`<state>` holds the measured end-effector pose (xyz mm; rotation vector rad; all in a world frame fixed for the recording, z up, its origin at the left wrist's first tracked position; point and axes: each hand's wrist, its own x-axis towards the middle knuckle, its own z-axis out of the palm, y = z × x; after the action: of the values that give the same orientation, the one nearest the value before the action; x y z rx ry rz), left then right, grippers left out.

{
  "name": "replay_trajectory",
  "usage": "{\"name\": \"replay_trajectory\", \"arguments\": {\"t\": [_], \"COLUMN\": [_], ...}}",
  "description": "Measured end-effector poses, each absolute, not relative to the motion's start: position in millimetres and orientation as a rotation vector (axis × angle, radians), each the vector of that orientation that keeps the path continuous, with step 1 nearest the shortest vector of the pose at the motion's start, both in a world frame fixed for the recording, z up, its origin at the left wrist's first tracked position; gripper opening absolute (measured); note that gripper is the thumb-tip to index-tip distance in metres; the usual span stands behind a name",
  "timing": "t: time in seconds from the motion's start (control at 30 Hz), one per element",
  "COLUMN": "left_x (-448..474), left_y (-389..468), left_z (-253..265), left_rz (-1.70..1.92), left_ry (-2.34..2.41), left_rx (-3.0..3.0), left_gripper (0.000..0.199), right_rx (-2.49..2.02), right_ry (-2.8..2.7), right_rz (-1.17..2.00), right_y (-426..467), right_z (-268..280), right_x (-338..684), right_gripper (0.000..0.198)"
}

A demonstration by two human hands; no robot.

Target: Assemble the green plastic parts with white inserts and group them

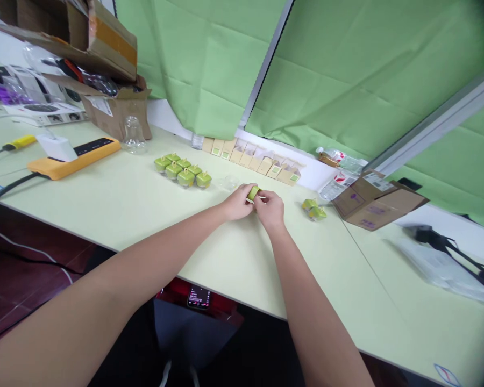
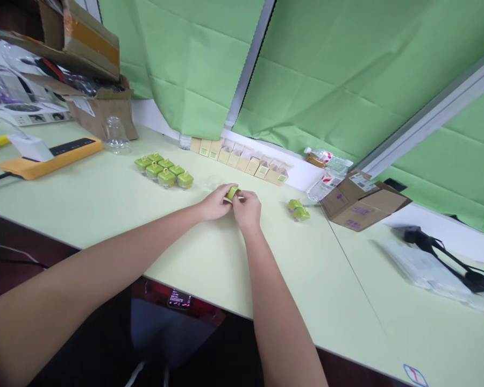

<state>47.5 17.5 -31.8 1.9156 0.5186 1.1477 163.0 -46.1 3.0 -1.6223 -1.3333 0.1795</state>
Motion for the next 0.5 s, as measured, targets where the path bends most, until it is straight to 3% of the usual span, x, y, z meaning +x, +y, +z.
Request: {"name": "replay_trajectory", "arguments": {"t": [0.3, 0.5], "left_x": [38.6, 27.5], "left_y": [12.4, -3.7], "left_z": [-25.8, -15.7], "left_rz": [1.165, 1.137], "left_ry": [0.595, 0.575], "left_rx": [2.16, 2.22], "left_gripper": [0.059, 0.073], "right_rx": [-1.422, -1.377], "right_ry": [-1.016, -0.887], "right_rz": [0.652, 0.788], "right_y": [-46.3, -57.3], "right_z": [6.5, 15.7], "right_x": [154.6, 149.4], "right_gripper": [0.022, 0.017]}}
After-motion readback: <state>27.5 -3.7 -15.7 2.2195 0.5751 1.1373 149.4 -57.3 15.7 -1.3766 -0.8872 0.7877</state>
